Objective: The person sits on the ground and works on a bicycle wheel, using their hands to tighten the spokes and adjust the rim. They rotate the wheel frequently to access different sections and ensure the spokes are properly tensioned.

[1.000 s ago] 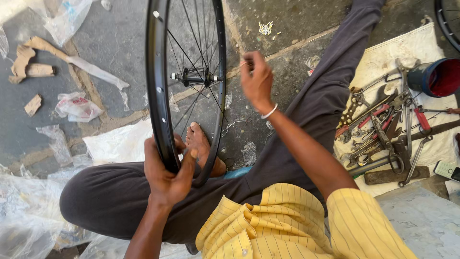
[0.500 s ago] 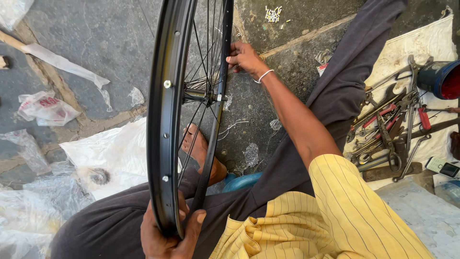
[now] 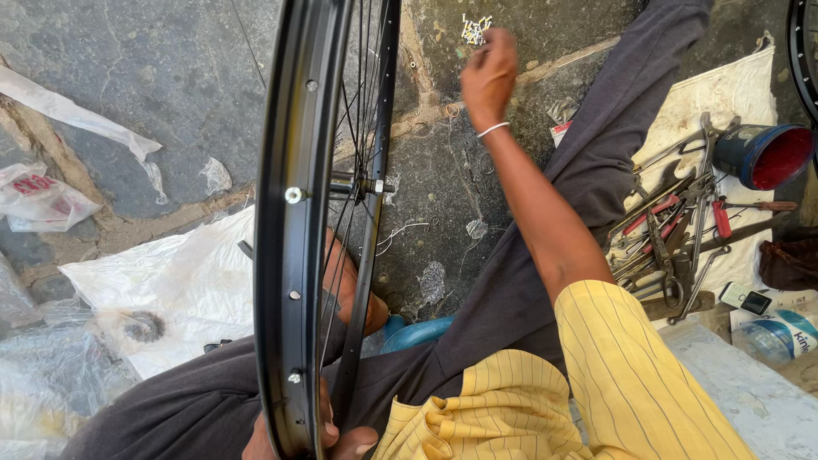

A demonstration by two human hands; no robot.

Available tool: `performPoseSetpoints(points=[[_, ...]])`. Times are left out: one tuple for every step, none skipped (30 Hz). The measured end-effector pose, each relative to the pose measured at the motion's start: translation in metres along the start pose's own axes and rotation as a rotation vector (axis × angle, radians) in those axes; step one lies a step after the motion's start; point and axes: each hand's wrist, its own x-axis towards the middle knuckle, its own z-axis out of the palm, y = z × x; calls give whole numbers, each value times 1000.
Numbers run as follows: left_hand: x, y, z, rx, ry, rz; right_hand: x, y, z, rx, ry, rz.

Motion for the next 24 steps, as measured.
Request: performPoseSetpoints(points=[[-5,-6,-2,-117,-55,19,17,8,-8,-76,111,132],[-11,-4,0,21,-1,-90,28,22,-20,-158,55,116],[-15,4,5,158,57,-201,35,31,-29,-239,-4,97],[-14,16,12,294,114,-314,37,36,-34,-238,-37,-27],[-5,29,19,339,128,-209,39,39,-38,-233,-66,-156],[6,42,25,385,142,-103,40,41,-41,-228,-95,-285],[21,55,31,432,155,2,41,42,-43,-272,-147,-294],[35,67,34,390,143,-32,41,41,-44,-317,-198,-304],[46,80,38,346,130,-65,41,43,-47,-364,-250,-312],[55,92,40,302,116,-99,36,44,-51,-376,-245,-337],[66,99,43,243,88,1,37,40,-49,-380,-234,-379],[77,105,45,186,58,102,37,34,-49,-384,-222,-421],[85,109,46,133,38,202,37,28,-50,-365,-231,-374],[91,111,45,150,29,178,32,20,-51,-347,-240,-327],[95,111,49,149,19,145,29,9,-57,-185,-236,-271],[97,112,51,146,7,113,26,-5,-63,-24,-235,-211],[98,112,55,170,49,200,25,-19,-75,130,-236,-151],[100,111,61,196,91,285,18,-55,-103,442,-331,-62],[101,110,66,218,126,364,7,-90,-139,743,-425,47],[102,109,72,219,138,363,-8,-126,-176,850,-439,-10],[103,108,77,217,144,364,-27,-159,-219,968,-455,-76],[104,107,82,215,149,365,-48,-190,-259,1016,-494,-166],[104,107,86,196,146,369,-71,-218,-296,1065,-528,-254],[104,107,91,176,142,373,-97,-244,-328,989,-533,-372]])
